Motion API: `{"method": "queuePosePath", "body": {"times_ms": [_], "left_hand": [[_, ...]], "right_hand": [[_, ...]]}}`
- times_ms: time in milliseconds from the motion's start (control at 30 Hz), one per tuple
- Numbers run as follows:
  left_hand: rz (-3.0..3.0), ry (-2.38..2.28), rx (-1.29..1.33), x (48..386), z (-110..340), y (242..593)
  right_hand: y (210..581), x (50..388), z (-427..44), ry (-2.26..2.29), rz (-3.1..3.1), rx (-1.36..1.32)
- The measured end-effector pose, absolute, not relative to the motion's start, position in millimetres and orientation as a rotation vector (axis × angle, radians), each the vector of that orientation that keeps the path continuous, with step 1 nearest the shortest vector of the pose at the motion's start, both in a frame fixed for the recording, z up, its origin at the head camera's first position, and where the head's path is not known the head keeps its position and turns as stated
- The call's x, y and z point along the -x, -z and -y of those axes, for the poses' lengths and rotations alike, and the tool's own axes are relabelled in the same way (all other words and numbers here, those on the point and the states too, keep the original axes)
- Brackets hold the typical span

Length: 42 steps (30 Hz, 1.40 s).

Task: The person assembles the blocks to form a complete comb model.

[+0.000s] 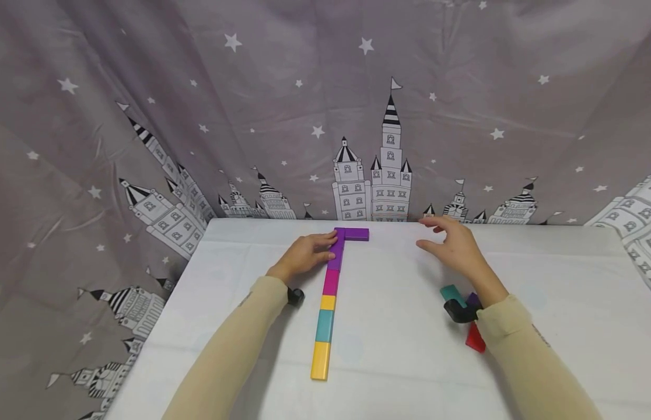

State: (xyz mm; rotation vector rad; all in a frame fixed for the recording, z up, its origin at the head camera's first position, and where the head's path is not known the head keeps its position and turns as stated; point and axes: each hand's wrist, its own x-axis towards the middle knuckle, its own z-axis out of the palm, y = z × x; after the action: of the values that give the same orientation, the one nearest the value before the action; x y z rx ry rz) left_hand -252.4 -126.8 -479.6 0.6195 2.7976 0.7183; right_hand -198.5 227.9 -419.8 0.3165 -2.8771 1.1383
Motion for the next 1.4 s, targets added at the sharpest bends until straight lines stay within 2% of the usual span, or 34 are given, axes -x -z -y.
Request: {"method": "queuePosePath", "body": {"times_ms": [733,1067,1400], "left_hand": [[-2.790,-0.750,-0.612,251.6,128.2,480.0],[-2.798,-0.731,-0.620,251.6,127.5,480.4],[-2.801,-0.704,-0.598,252.5,127.2,480.9]], "right_hand": [[441.2,131.1,-281.4,-1.015,2.938,-0.186],[456.2,115.8,-282.9,-0.960,3.020,-0.218],[466.1,116.7,-274.9,-0.862,3.139,-0.248]]}}
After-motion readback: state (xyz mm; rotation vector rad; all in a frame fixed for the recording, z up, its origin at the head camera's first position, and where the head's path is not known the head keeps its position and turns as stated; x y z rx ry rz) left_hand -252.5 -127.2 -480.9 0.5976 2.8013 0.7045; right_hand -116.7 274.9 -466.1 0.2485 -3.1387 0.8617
